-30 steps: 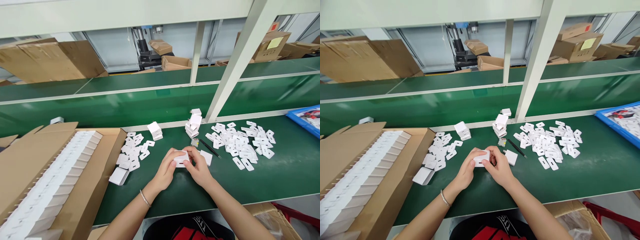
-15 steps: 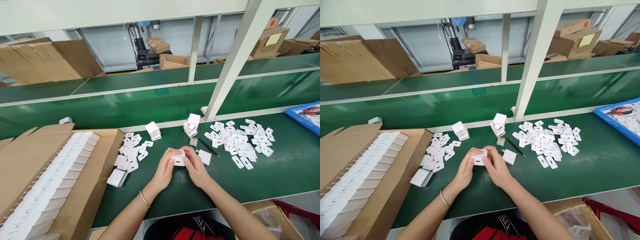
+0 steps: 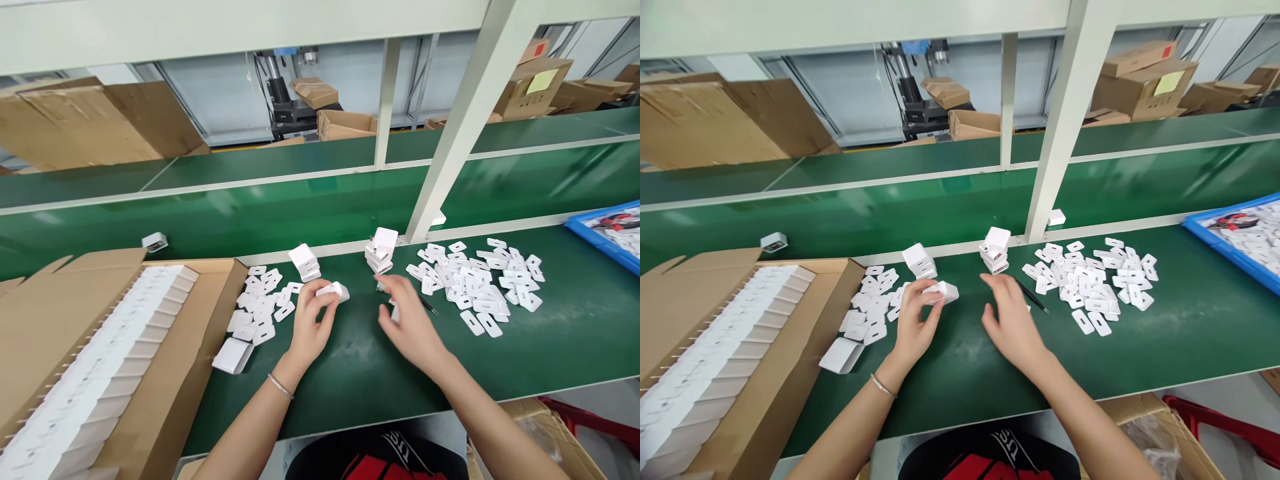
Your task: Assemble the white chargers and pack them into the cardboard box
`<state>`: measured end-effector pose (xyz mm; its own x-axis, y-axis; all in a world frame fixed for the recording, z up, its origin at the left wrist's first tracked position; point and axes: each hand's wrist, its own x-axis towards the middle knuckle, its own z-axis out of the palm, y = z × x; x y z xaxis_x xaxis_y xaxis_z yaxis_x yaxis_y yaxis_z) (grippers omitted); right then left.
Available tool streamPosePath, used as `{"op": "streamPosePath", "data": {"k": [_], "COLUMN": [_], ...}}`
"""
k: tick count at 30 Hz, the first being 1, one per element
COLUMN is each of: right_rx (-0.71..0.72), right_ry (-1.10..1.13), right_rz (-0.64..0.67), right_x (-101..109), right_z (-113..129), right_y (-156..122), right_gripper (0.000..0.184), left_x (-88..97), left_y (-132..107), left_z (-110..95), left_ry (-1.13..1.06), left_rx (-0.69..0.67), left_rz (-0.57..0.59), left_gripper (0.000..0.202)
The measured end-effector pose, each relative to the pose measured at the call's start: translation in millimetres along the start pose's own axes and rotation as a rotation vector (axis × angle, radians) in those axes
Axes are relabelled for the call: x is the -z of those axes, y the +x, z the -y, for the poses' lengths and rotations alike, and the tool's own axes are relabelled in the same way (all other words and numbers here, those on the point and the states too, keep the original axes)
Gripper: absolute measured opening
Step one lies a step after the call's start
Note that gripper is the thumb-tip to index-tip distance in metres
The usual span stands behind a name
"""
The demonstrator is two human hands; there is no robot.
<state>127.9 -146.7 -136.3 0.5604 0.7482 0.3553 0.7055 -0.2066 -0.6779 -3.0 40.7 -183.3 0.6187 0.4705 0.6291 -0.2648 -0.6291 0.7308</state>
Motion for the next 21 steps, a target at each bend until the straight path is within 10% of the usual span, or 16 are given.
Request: {"op": "streamPosePath", "data": {"k": [3, 10, 15, 21], "right_rx": [-0.059, -0.284, -0.210, -0.411], "right_ry": [-0.227, -0.824, -0.749, -0.677], "right_rz": [-0.109, 0.010, -0.074, -0.277], "right_x": [37.6, 88.5, 116.7, 171.1], "right_z": [-29.7, -119.7, -164.5, -236.2], "right_y": [2.9, -9.3, 9.8, 95.8], "right_gripper": [0.037, 0.051, 0.052, 0.070], "left_x": [-2.0, -7.9, -7.6, -22.3], "left_y": [0.5, 7.3, 6.5, 1.0], "left_z": [0.2, 4.1, 4.6, 6.8], "left_ry": [-0.035, -0.702, -0.847, -0.818], "left_rx": [0.026, 0.791, 0.927, 0.945], "left_rz": [-0.035, -0.083, -0.117, -0.057], "left_gripper": [0.010, 0.041, 0.050, 0.053]}}
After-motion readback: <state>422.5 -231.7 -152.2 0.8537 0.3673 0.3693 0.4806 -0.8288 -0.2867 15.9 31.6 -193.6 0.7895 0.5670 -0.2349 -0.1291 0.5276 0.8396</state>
